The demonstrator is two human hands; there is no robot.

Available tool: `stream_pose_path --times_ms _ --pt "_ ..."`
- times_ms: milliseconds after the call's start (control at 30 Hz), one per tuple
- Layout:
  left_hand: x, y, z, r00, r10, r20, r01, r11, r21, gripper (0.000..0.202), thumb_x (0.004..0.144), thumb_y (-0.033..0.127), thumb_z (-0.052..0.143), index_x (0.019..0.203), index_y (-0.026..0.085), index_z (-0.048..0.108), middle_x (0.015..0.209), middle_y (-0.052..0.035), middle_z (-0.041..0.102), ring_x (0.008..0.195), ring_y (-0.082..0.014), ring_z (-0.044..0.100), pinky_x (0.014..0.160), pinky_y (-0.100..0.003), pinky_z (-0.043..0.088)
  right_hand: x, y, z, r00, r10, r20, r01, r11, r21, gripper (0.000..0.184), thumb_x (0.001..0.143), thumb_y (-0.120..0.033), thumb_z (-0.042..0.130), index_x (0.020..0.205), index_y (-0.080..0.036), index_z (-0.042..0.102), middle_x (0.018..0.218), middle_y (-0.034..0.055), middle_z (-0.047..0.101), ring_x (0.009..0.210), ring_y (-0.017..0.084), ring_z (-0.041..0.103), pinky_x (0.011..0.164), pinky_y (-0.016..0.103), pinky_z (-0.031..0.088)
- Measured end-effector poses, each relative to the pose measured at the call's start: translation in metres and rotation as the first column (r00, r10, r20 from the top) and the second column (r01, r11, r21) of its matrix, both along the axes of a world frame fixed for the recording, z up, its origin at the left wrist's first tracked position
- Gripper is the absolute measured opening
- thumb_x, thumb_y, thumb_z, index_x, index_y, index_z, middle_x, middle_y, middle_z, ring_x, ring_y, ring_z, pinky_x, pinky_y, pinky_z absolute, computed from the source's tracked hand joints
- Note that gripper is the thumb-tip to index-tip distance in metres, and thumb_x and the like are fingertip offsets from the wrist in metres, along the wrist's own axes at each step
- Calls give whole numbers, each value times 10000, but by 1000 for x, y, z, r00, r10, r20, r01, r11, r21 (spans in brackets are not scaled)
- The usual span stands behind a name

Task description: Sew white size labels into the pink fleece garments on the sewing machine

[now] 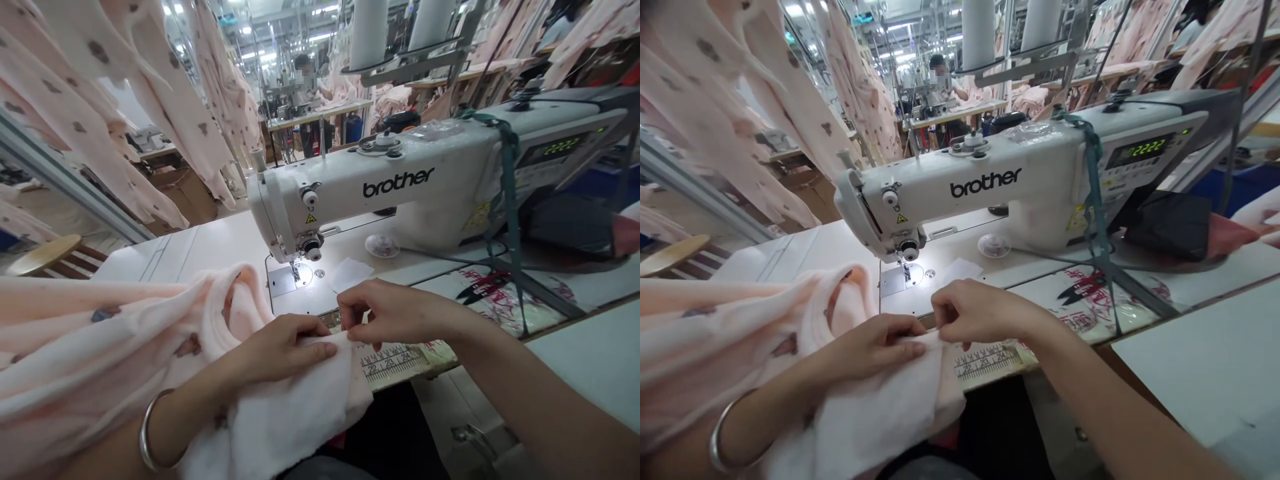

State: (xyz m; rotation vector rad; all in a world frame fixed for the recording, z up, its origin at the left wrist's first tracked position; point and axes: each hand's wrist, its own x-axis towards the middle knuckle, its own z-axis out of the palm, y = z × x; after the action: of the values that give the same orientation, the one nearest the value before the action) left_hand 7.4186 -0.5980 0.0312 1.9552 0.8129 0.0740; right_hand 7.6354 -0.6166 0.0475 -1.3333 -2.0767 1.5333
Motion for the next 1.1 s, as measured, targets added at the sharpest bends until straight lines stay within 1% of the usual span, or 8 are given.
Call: stream_pose_path --times_ms 167,300,367,467,633,800,933,1100 --pt "1 -4 -7 995 102 18 -101 994 -41 216 845 352 553 871 156 639 786 25 589 706 -97 473 606 -193 334 5 0 -7 1000 2 23 -3 1000 16 47 704 -148 537 740 -174 552 759 -18 599 630 129 588 523 208 488" --pt "5 -10 -12 979 201 33 -201 979 -20 149 800 291 591 828 153 642 774 23 610 727 -111 505 620 -196 350 8 -5 -4 992 -27 126 12 993 119 52 690 -131 557 721 -172 565 744 -7 602 702 151 583 596 228 441" --pt "7 -12 -11 972 231 36 -231 973 -21 126 785 266 593 810 151 636 775 20 618 739 -121 520 632 -202 362 7 -7 3 987 -44 154 19 987 161 84 727 -195 599 809 -181 583 831 5 613 762 160 577 632 237 430" --pt "8 -14 -8 968 249 42 -249 969 -14 125 775 264 593 795 146 628 777 11 624 749 -134 534 651 -216 374 3 -6 8 985 -15 173 -13 987 159 289 750 -350 673 994 -217 597 975 15 612 872 177 572 689 243 428" --pt "1 -11 -5 962 267 47 -269 963 25 135 780 282 600 804 154 639 783 12 635 752 -136 545 657 -220 381 -2 -3 -11 999 -45 3 45 997 -66 145 808 -308 589 813 -164 601 689 -7 589 629 133 561 554 221 407" --pt "-9 -1 -9 958 285 34 -284 958 -28 179 808 334 588 845 168 645 821 15 650 788 -134 554 670 -209 393 -7 -1 -29 968 -186 -167 148 965 -215 180 819 -329 584 816 -149 589 679 -8 576 615 108 531 540 201 410" --pt "-10 22 -12 950 311 -4 -311 950 -22 228 816 376 556 809 166 643 776 10 638 762 -132 548 631 -199 390 -19 23 -29 978 -207 -27 201 969 -143 138 792 -301 558 754 -169 552 677 -5 617 574 108 555 499 200 408" --pt "-6 59 -18 843 511 -167 -507 859 70 318 709 475 594 645 172 523 573 35 482 481 -93 420 379 -183 265 -37 73 -28 955 -226 190 239 970 -50 128 714 -286 588 660 -180 544 598 -6 593 487 115 522 472 224 392"
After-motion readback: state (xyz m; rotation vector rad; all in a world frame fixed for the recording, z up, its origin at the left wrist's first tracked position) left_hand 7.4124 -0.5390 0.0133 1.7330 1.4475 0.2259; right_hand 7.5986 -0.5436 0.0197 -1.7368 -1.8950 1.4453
